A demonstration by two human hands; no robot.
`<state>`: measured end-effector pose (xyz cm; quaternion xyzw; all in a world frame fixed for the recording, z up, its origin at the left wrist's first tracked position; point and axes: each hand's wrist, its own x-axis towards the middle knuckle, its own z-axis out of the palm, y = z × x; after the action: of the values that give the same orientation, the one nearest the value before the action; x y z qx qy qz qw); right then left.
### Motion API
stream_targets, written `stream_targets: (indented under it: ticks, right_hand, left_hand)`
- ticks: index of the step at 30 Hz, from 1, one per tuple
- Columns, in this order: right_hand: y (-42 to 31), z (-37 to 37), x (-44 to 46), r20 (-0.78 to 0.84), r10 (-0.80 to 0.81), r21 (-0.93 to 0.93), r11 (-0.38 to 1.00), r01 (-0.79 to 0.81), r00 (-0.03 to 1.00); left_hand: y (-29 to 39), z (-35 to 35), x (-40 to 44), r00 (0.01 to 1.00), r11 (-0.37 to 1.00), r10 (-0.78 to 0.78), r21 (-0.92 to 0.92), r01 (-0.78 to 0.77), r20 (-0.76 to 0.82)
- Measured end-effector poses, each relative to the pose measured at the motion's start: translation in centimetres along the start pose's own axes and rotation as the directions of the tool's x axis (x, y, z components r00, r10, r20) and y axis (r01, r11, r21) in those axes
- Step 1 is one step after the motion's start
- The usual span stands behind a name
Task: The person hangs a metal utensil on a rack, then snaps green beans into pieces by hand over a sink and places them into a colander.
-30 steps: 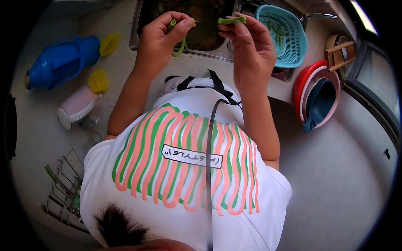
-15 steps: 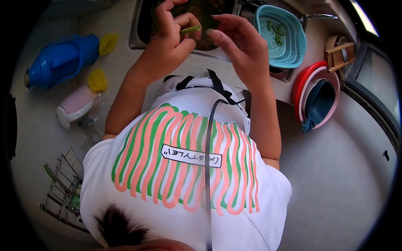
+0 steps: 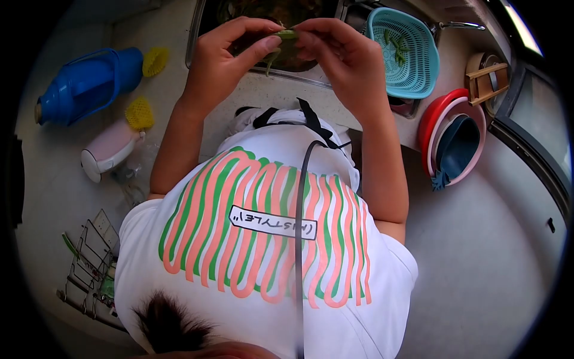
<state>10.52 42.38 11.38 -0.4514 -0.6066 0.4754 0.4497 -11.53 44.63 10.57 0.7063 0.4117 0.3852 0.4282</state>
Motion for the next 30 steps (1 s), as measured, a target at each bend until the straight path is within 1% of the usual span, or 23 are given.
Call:
stream_targets:
  ticks: [3,6,9,12,15,18,19,20,21,23,24,25,28,29,30]
  right_hand:
    - [-0.7,0.0,0.5,0.061,-0.139,-0.299,0.942,0.151,0.988]
    - [-2.0,0.1,0.7,0.102,-0.206,-0.484,0.845,0.229,0.973]
    - [-2.2,0.3,0.4,0.112,-0.22,-0.624,0.744,0.24,0.969]
    - [-2.3,0.6,0.3,0.126,-0.235,-0.662,0.704,0.258,0.964]
    - [-1.8,1.3,0.3,0.05,-0.309,-0.646,0.715,0.267,0.95]
    - [-1.7,2.6,0.1,-0.087,-0.343,-0.596,0.77,0.227,0.935]
    - [-1.7,3.2,-0.1,-0.134,-0.351,-0.599,0.774,0.206,0.927]
    - [-1.7,3.8,-0.3,-0.181,-0.359,-0.6,0.778,0.187,0.916]
    - [-1.6,4.2,-0.6,-0.227,-0.365,-0.599,0.783,0.165,0.903]
    - [-0.6,4.7,-0.8,-0.293,-0.351,-0.5,0.849,0.171,0.89]
    - [-0.2,4.9,-1.0,-0.324,-0.341,-0.448,0.877,0.175,0.882]
    - [-0.1,4.8,-1.4,-0.323,-0.26,-0.374,0.919,0.129,0.91]
    - [0.4,4.5,-1.5,-0.261,-0.271,-0.364,0.917,0.166,0.927]
    - [0.4,4.4,-1.5,-0.263,-0.271,-0.389,0.908,0.155,0.926]
    - [0.4,4.1,-1.6,-0.266,-0.271,-0.414,0.899,0.144,0.925]
  left_hand:
    - [0.0,-0.5,0.3,0.989,0.982,0.144,0.123,-0.145,0.023]
    - [0.8,-0.3,0.3,0.988,0.975,0.152,0.157,-0.155,0.032]
    - [0.4,-0.1,0.4,0.96,0.915,0.275,0.295,-0.277,0.05]
    - [-0.1,0.0,0.7,0.915,0.834,0.397,0.388,-0.393,0.074]
    - [0.2,0.4,0.5,0.941,0.888,0.337,0.347,-0.303,-0.038]
    - [0.5,1.0,0.5,0.973,0.965,0.186,0.21,-0.155,-0.137]
    - [0.4,1.3,0.4,0.986,0.999,0.032,0.032,-0.027,-0.161]
    - [0.3,1.5,0.4,0.979,0.984,-0.125,-0.147,0.102,-0.158]
    - [0.3,1.7,0.3,0.952,0.92,-0.278,-0.32,0.226,-0.126]
    - [-0.5,1.5,0.9,0.969,0.881,-0.24,-0.432,0.193,-0.055]
    - [-0.6,1.4,1.0,0.972,0.863,-0.228,-0.472,0.178,-0.051]
    - [-0.8,1.4,1.1,0.975,0.844,-0.217,-0.511,0.163,-0.047]
    - [-0.1,1.3,1.4,0.967,0.81,-0.223,-0.575,0.113,-0.125]
    - [0.8,1.2,1.5,0.925,0.745,-0.355,-0.639,0.191,-0.138]
    - [0.6,1.3,1.4,0.945,0.776,-0.297,-0.612,0.153,-0.14]
